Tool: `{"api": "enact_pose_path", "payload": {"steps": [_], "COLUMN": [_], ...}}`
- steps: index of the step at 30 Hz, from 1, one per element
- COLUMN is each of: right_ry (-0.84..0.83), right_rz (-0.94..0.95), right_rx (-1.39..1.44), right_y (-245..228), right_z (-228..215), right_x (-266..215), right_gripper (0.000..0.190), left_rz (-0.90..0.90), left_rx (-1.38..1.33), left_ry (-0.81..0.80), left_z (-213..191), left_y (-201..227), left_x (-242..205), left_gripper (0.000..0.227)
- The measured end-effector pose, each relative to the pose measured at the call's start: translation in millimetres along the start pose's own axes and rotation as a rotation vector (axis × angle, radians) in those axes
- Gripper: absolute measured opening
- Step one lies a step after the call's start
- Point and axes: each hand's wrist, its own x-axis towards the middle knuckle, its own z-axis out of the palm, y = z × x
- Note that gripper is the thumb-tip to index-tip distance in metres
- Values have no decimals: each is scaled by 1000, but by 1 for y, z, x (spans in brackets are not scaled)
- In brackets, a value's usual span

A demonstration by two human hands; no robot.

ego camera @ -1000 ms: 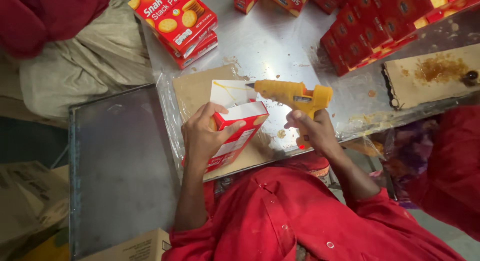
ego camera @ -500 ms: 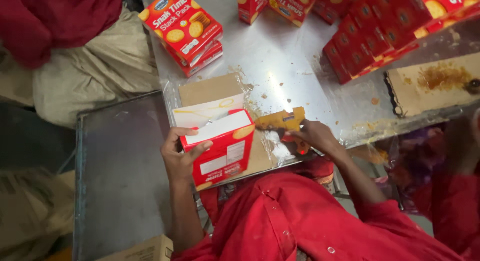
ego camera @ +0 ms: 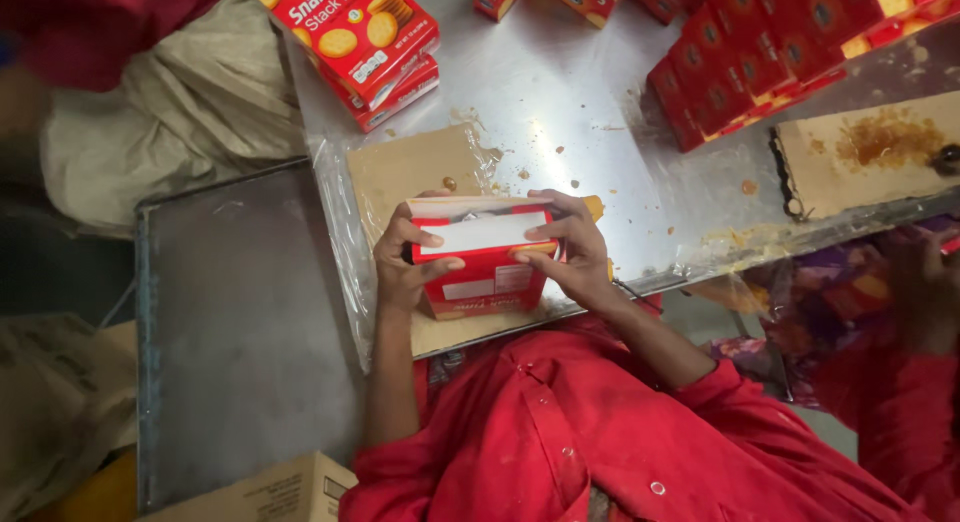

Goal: The person packs boxes of snack packs into a large cardboard box. They apply adhesive from a glue gun to the flaps of a red and white snack pack box, fold the flaps to seal it, and place it into a larger cardboard box. They repeat this process with multiple snack pack boxes.

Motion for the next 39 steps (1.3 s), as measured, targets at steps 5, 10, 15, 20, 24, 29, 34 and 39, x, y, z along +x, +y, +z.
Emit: {"api": "enact_pose_path", "payload": {"steps": [5, 10, 15, 20, 24, 29, 34, 39], "right_ry": [74, -231, -260, -302, -287, 46, 293, 300], "right_rz": [82, 58, 10, -95, -105, 31, 244, 397], "right_rx": [329, -212, -76, -162, -261, -378, -383, -792], "right_y": [3, -19, -24, -34, -54, -46, 2, 53], "right_z": [8, -18, -15, -17, -26, -68, -104, -123], "right_x": [3, 20, 24, 20, 8, -10, -47, -91], "right_gripper": [48, 43, 33, 32, 41, 53, 44, 36], "left_rz": [-38, 90, 243, 82, 19, 477, 655, -111], "left_rx": [-257, 594, 1190, 1417, 1338, 1758, 2017, 1921], "left_ry": [282, 81, -9, -238, -407, -117, 195, -111], "left_z": [24, 12, 30, 61, 68, 37, -32, -36], "left_y": [11, 47, 78, 114, 130, 130, 67, 0], "left_x": [2, 2, 3, 14, 33, 73, 172, 192], "left_gripper": [65, 49, 16, 80, 91, 67, 64, 99]}}
